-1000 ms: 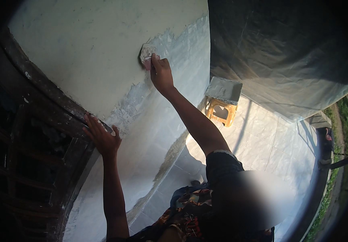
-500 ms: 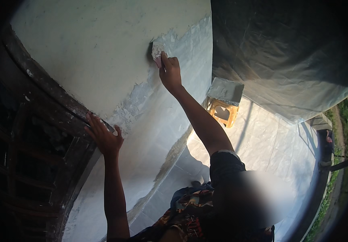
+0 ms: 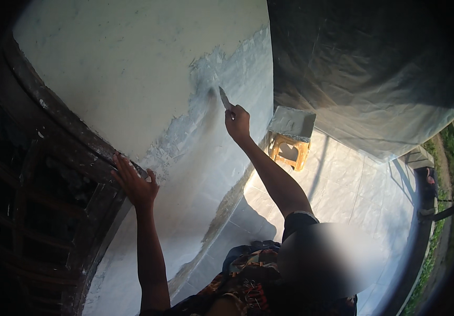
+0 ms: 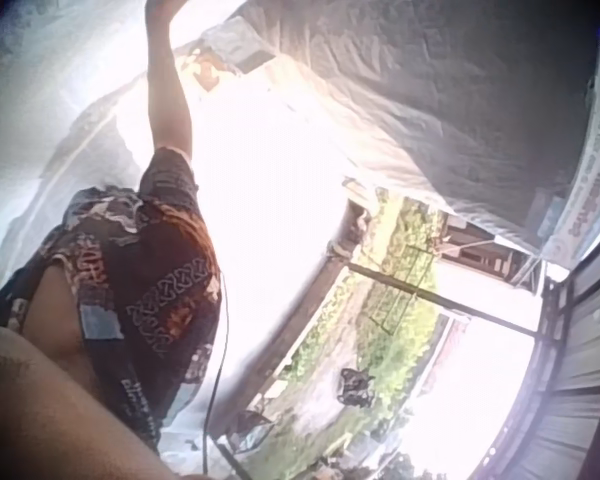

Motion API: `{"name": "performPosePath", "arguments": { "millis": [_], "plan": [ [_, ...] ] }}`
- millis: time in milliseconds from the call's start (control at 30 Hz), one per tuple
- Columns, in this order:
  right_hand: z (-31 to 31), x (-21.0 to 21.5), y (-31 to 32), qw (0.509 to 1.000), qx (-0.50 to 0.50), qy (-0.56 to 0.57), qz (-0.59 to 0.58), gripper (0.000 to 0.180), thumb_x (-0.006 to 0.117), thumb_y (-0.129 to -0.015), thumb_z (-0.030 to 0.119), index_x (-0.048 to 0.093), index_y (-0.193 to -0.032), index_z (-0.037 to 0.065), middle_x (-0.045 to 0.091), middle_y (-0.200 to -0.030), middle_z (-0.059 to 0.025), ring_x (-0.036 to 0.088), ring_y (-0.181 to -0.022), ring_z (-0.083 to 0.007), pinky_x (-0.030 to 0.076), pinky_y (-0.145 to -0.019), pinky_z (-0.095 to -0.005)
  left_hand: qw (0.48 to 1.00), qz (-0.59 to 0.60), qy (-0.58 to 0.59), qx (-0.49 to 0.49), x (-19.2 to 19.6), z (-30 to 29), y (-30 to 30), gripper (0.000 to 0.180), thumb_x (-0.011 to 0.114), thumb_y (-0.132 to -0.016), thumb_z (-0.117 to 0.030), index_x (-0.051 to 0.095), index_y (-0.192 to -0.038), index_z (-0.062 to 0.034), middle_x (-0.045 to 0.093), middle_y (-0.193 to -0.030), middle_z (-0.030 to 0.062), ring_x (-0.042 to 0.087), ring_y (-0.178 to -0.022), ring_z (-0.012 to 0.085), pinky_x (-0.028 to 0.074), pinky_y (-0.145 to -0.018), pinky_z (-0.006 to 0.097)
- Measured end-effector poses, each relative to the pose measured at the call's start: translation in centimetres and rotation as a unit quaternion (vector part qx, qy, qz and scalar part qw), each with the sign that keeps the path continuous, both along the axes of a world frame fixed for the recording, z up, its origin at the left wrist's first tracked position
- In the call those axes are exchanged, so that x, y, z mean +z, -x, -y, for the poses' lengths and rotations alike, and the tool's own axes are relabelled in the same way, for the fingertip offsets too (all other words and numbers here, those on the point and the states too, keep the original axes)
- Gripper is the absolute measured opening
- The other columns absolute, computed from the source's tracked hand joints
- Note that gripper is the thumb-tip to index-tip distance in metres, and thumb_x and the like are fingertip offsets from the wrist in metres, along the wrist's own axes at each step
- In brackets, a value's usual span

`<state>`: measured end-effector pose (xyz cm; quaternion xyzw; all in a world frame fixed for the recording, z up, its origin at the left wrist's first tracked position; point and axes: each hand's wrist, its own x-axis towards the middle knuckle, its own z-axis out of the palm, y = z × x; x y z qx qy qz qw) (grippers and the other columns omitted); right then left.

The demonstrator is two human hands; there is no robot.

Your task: The person applies wall putty to a damaged wall near a window using a putty knife.

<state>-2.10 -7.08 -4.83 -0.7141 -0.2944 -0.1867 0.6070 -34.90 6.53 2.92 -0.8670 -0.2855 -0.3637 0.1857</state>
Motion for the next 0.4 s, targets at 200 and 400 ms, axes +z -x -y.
{"name": "performPosePath", "arguments": {
  "millis": [200,400],
  "plan": [
    [0.8,5.7,0.3,0.896,0.262,-0.283,-0.222,0.02,0.062,-0.093,0.007,0.069,-0.106,-0.007,0.07,-0.088,-0.0118,0.068,-0.082,-0.0174,0.057,-0.075,-0.0336,0.999,0.029,-0.019,-0.025,-0.4,-0.3,-0.1,0.08,0.053,-0.086,-0.026,0.02,-0.151,0.0076,0.023,-0.158,0.0265,0.02,-0.15,0.0376,0.013,-0.119,0.06],
    [3.3,5.9,-0.9,0.866,0.314,-0.284,-0.266,0.022,0.06,-0.096,0.009,0.068,-0.109,-0.006,0.07,-0.102,-0.0127,0.07,-0.095,-0.0209,0.059,-0.085,-0.037,0.991,0.111,-0.035,-0.066,-0.8,-1.1,-0.3,0.081,0.047,-0.094,-0.04,0.007,-0.159,-0.0115,0.014,-0.163,0.0203,0.017,-0.149,0.0437,0.014,-0.118,0.061]
  ]
}}
